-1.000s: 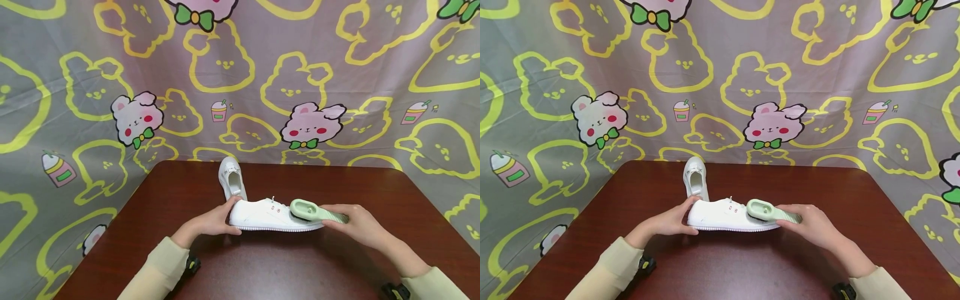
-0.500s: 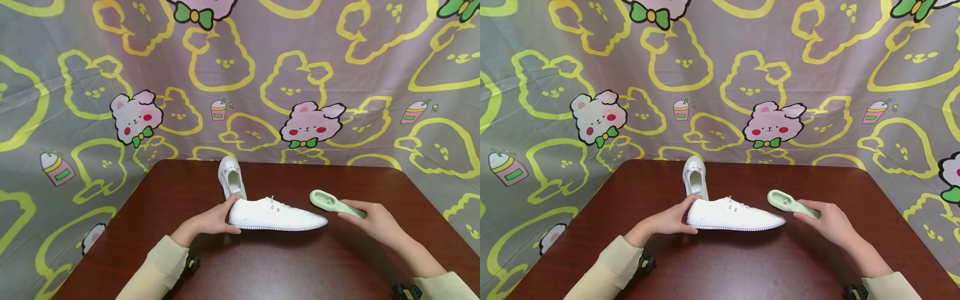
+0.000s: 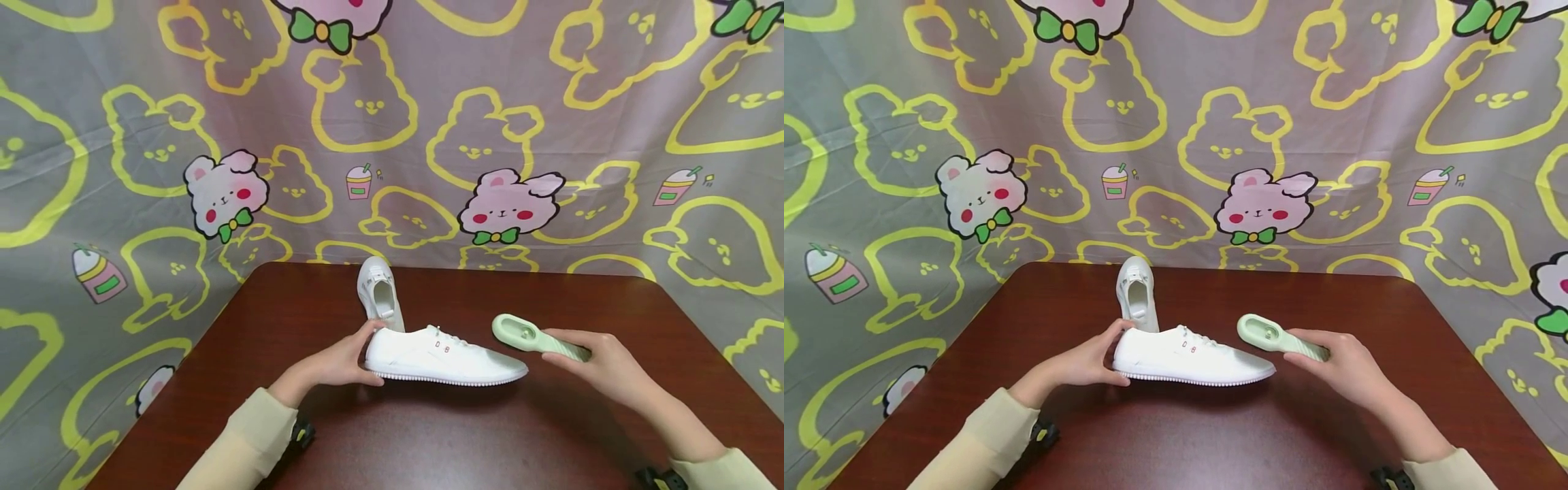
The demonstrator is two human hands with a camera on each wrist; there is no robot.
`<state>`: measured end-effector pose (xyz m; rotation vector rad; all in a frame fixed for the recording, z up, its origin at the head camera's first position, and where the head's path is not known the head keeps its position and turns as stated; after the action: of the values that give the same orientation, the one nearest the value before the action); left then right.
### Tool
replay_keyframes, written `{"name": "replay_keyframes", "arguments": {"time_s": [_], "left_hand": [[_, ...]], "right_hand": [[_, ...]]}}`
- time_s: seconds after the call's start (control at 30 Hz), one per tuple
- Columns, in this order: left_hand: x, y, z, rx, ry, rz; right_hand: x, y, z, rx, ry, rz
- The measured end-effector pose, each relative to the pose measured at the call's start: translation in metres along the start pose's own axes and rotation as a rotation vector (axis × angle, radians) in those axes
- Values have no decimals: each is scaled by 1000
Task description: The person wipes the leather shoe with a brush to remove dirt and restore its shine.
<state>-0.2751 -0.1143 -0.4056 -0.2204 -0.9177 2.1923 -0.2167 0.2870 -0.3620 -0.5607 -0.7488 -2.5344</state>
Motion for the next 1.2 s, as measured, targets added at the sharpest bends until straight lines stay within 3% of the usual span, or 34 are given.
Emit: {"name": "replay_keyframes", "arguments": {"time_s": [0.27,0.63,1.2], "left_hand": [[-13,10,7,-21,2,31],[-21,18,4,-211,61,31],[-29,14,4,-218,8,7]], "right_hand": [[1,4,1,12,12,-1],[-1,6,-2,33,35,-7],[-5,11,-2,28,24,4]]}}
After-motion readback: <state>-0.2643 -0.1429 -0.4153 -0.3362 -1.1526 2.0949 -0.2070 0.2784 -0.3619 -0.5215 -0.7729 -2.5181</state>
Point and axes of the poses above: each hand's wrist, its own x-axis towards the middle knuckle, its own z-axis out of the back of the hand, y = z × x, the point moved 4 cm from there along x, towards the middle knuckle
